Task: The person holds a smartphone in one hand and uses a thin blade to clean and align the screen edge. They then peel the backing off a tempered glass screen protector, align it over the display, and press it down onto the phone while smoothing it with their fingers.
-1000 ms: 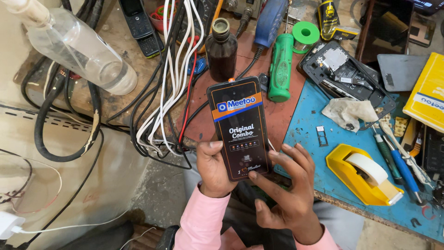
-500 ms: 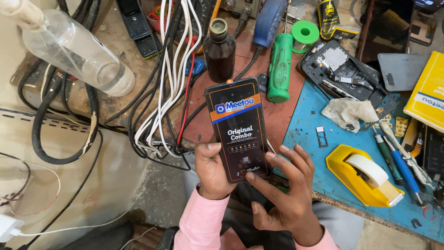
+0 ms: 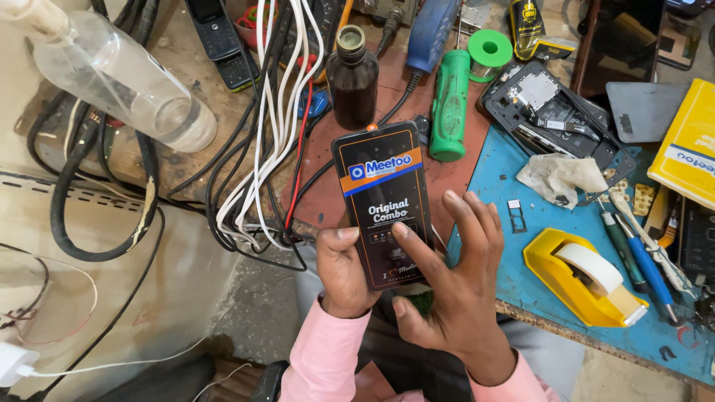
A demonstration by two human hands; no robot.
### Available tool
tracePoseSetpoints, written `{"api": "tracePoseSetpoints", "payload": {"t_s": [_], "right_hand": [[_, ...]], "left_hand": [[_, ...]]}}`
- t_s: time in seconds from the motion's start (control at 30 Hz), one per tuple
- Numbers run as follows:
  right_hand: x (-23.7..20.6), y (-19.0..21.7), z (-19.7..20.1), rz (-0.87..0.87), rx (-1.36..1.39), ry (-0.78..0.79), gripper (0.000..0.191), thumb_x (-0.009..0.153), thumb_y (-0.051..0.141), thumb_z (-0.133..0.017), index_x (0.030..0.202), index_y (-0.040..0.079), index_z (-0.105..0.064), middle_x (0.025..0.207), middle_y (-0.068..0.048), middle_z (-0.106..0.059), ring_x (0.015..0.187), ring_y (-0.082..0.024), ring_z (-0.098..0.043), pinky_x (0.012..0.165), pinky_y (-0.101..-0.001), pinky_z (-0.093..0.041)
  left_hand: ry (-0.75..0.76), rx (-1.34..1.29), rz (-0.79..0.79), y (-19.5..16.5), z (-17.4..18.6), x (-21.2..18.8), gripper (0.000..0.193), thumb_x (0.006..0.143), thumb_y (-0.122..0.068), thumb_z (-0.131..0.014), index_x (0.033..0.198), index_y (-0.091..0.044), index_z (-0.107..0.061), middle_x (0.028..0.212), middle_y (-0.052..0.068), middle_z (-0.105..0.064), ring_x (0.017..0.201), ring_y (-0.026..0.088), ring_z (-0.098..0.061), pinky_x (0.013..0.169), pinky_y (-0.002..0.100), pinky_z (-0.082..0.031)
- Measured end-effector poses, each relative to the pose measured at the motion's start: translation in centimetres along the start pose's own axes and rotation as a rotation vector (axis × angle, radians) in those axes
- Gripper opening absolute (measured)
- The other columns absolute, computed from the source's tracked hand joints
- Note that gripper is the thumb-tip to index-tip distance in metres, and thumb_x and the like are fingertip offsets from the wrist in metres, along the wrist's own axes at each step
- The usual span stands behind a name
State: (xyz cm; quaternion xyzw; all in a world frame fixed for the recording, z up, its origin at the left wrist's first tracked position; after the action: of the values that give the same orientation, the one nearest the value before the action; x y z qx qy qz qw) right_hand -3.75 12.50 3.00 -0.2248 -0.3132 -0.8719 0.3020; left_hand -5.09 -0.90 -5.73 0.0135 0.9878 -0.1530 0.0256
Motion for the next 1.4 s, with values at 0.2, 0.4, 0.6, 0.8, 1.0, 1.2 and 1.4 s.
{"api": "tracePoseSetpoints", "payload": {"t_s": [0.2,0.4,0.6,0.8,1.0,1.2,1.4], "right_hand": [[-0.4,-0.1,0.6,-0.037,0.081,-0.098,0.060,0.099,0.054,-0.050,0.137,0.009,-0.062,0.155,-0.024,-0.042,0.150,-0.046,-0.039,0.129,-0.0629,-0.029],[-2.1,-1.1,0.5,-0.062,0.138,-0.140,0.056,0.104,0.051,-0.047,0.131,0.006,-0.065,0.147,-0.024,-0.051,0.146,-0.047,-0.047,0.124,-0.0581,-0.034],[-2.7,-1.4,0.7,-0.014,0.138,-0.184,0.030,0.097,0.033,-0.060,0.109,0.010,-0.076,0.132,-0.018,-0.061,0.134,-0.042,-0.057,0.119,-0.0569,-0.045],[-2.7,-0.8,0.5,0.117,0.051,-0.139,0.023,0.085,0.026,-0.066,0.101,0.020,-0.081,0.125,-0.012,-0.063,0.125,-0.038,-0.058,0.115,-0.0591,-0.044],[-2.4,-0.6,0.5,0.121,0.053,-0.140,0.025,0.081,0.025,-0.068,0.102,0.019,-0.081,0.124,-0.012,-0.063,0.125,-0.038,-0.057,0.114,-0.0591,-0.044],[-2.5,-0.5,0.5,0.110,0.053,-0.137,0.024,0.083,0.024,-0.069,0.103,0.019,-0.080,0.125,-0.012,-0.063,0.126,-0.038,-0.057,0.116,-0.0577,-0.045],[-2.5,-0.5,0.4,0.126,0.050,-0.129,0.027,0.079,0.023,-0.071,0.104,0.018,-0.080,0.126,-0.013,-0.062,0.125,-0.038,-0.056,0.115,-0.0581,-0.043]], "left_hand": [[0.042,-0.021,0.017,0.0,-0.1,0.0,0.072,0.090,-0.033,-0.045,0.150,0.007,-0.045,0.137,0.023,-0.063,0.122,0.033,-0.065,0.111,0.046,-0.050],[0.035,-0.035,0.047,0.0,0.1,0.0,0.073,0.088,-0.033,-0.046,0.150,0.007,-0.044,0.137,0.024,-0.062,0.122,0.035,-0.065,0.111,0.047,-0.051],[0.117,-0.084,0.059,-0.1,-0.3,-0.1,0.071,0.093,-0.033,-0.046,0.151,0.008,-0.044,0.138,0.025,-0.062,0.121,0.037,-0.066,0.109,0.050,-0.052],[0.065,-0.135,0.079,0.2,0.4,0.0,0.073,0.091,-0.031,-0.046,0.150,0.010,-0.043,0.139,0.027,-0.061,0.125,0.038,-0.064,0.113,0.050,-0.050],[0.058,-0.147,0.066,0.3,0.6,0.0,0.072,0.091,-0.030,-0.046,0.151,0.010,-0.043,0.140,0.027,-0.060,0.126,0.038,-0.063,0.114,0.051,-0.049],[0.107,-0.160,0.065,0.2,0.1,0.0,0.071,0.092,-0.028,-0.046,0.152,0.009,-0.043,0.140,0.026,-0.060,0.126,0.038,-0.063,0.113,0.051,-0.049],[0.087,-0.137,0.064,0.2,0.3,0.1,0.071,0.091,-0.030,-0.046,0.150,0.010,-0.044,0.139,0.027,-0.061,0.125,0.038,-0.063,0.113,0.050,-0.049]]}}
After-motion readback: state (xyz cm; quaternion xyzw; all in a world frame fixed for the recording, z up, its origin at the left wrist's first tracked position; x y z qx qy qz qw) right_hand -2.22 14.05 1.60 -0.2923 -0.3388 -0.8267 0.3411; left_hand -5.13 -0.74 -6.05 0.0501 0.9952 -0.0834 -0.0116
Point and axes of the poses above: each hand's wrist, its own x-axis towards the middle knuckle, its own z-axis out of the back of the hand, y = z × x, the point moved 4 cm from there along x, towards the middle knuckle
